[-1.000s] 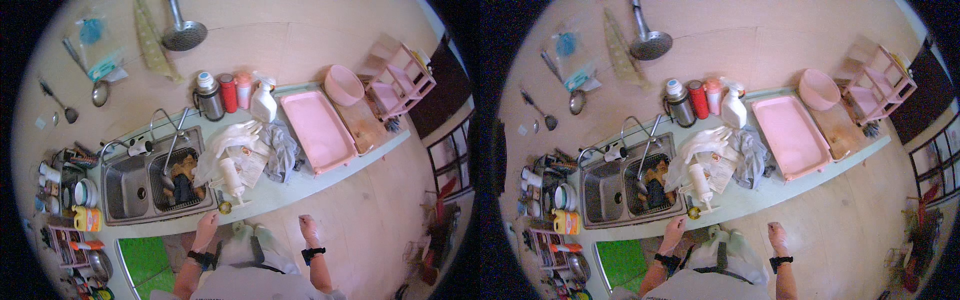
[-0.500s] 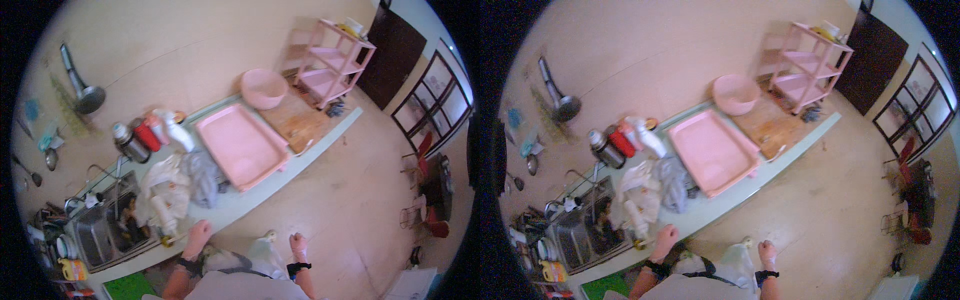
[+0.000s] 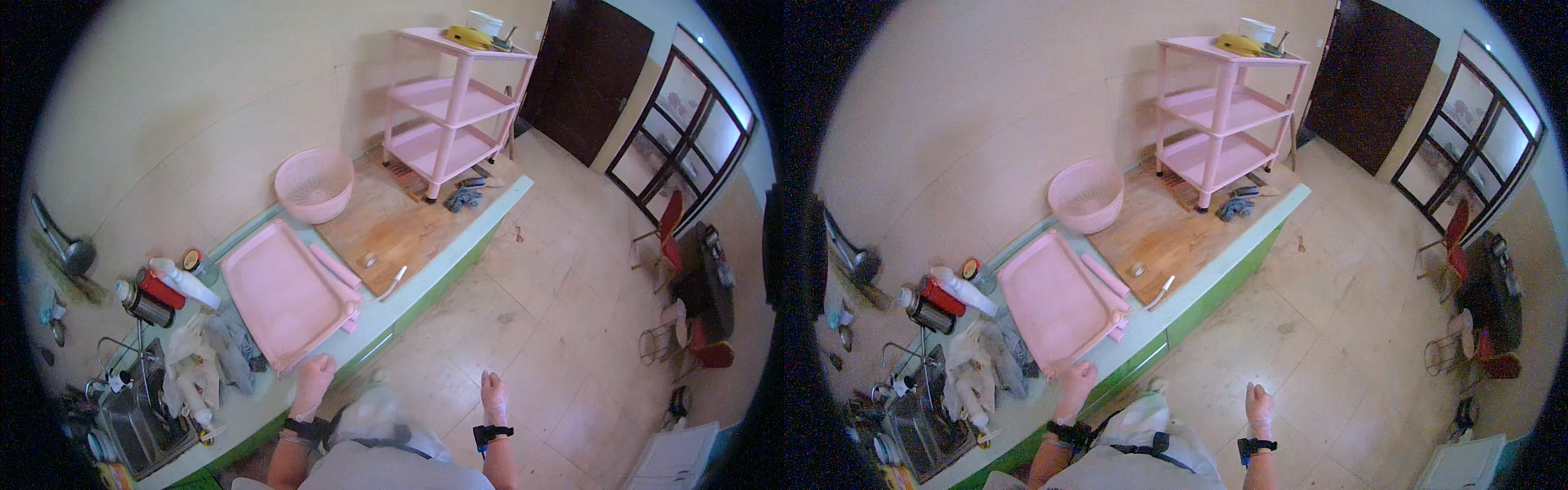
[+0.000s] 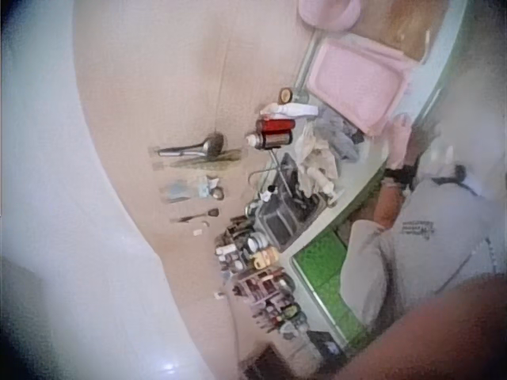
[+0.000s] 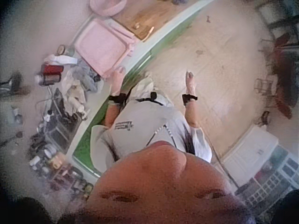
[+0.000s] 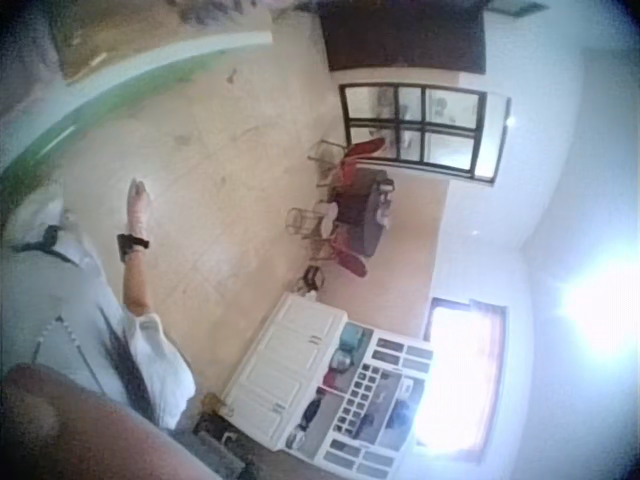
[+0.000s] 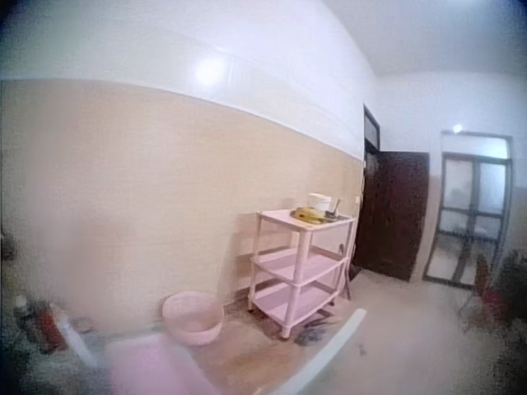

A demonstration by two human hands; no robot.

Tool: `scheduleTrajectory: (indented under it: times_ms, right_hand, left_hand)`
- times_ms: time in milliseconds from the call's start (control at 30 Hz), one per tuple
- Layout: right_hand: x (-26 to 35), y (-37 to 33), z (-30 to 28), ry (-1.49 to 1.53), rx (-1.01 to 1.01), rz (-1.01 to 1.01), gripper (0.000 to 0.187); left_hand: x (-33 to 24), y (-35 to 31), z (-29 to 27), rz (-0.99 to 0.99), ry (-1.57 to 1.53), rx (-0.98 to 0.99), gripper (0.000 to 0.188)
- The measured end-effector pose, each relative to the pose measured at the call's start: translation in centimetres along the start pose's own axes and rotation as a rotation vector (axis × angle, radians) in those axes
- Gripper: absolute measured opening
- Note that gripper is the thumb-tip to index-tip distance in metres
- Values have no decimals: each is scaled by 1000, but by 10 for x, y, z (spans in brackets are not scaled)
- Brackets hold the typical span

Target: The person assembles a pink plastic kitchen trolley by fitting a shelf onto supporting legs and then wipes a round white container with a cloth before placing it and a yellow pitcher on the top shelf.

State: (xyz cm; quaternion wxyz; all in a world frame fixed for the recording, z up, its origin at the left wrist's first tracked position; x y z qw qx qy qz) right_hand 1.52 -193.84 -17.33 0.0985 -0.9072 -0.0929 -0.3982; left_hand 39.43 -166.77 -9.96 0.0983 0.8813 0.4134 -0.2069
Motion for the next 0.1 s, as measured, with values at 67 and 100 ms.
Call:
scheduleTrajectory:
  times_ms: [67,100]
  right_hand:
    - [-6,22,0,23,17,64,40]
    - [-8,35,2,24,38,103,41]
  left_hand:
    - [-10,21,2,24,63,-81,30]
    - [-16,33,-1,43,120,-171,31]
Point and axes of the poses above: each hand's wrist, its own y-axis towards the middle knuckle, its own z-axis out of the palm, x = y × z, the point moved 10 cm from there along y, towards the middle knuckle, and after that the axes turned 15 degrees about y, right-handed, at the moved point
